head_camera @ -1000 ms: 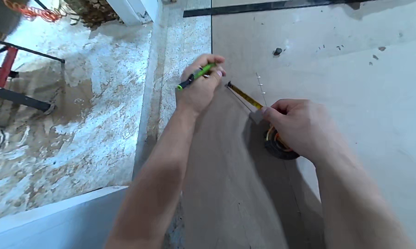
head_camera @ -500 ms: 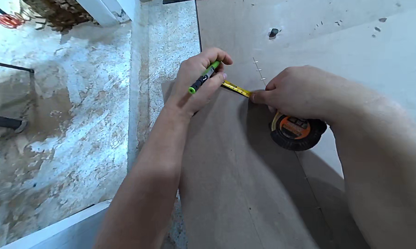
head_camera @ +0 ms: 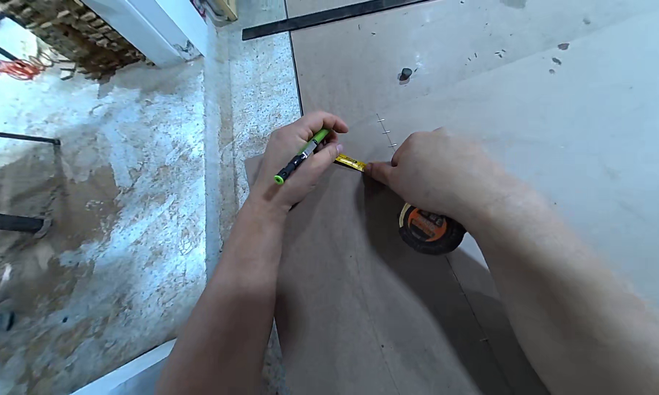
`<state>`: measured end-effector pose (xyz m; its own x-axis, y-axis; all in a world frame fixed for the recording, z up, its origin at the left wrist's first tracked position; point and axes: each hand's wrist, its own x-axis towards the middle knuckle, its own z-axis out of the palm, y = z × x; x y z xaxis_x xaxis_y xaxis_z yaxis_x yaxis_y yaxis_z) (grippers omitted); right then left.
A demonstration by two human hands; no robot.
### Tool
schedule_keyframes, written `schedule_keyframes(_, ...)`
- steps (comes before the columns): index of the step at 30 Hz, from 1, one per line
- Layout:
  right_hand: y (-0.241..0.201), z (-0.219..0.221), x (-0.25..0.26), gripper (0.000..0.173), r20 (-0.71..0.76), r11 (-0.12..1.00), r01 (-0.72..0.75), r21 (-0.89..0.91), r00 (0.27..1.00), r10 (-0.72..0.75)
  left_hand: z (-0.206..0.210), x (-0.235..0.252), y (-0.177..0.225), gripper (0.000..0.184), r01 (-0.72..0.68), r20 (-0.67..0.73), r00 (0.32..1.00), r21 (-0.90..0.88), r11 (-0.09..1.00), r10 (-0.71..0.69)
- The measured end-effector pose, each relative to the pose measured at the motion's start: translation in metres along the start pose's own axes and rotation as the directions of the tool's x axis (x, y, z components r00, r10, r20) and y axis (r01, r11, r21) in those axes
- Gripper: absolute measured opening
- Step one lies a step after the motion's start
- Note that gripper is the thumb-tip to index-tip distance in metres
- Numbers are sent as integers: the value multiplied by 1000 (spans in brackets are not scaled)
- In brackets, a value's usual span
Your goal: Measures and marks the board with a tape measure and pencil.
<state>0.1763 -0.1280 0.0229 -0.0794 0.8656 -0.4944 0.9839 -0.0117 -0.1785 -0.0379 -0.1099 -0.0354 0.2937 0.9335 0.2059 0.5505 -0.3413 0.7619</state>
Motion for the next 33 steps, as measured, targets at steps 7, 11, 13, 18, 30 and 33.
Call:
schedule_keyframes(7, 1, -2, -1, 60, 23, 1000, 15, 18, 1000, -16, 0, 0, -2, 23, 3, -13, 1000, -31, 1000, -4)
schedule_keyframes(11, 5, -1, 1, 58, 31, 998, 51, 30, 998, -52, 1, -1, 1, 22, 17, -13, 1000, -1, 1000, -17)
schedule_keyframes(13, 5, 0, 1, 57, 30, 998, 55, 33, 998, -56, 0, -1, 2, 22, 31, -10, 999, 11, 999, -31)
schedule_keyframes(18, 5, 1, 3, 58, 31, 998, 59, 34, 998, -60, 1, -1, 2, 21, 38, -4, 999, 2, 999, -38)
schedule_keyframes(30, 7, 3, 8, 58, 18, 997, 62, 43, 998, -63, -10, -7, 1, 30, 116, -212, 956, -358, 927, -201)
schedule_keyframes(33, 6, 2, 8, 58, 30, 997, 59, 45, 998, -61, -17, -20, 17, 32, 320, -211, 891, -336, 886, -402)
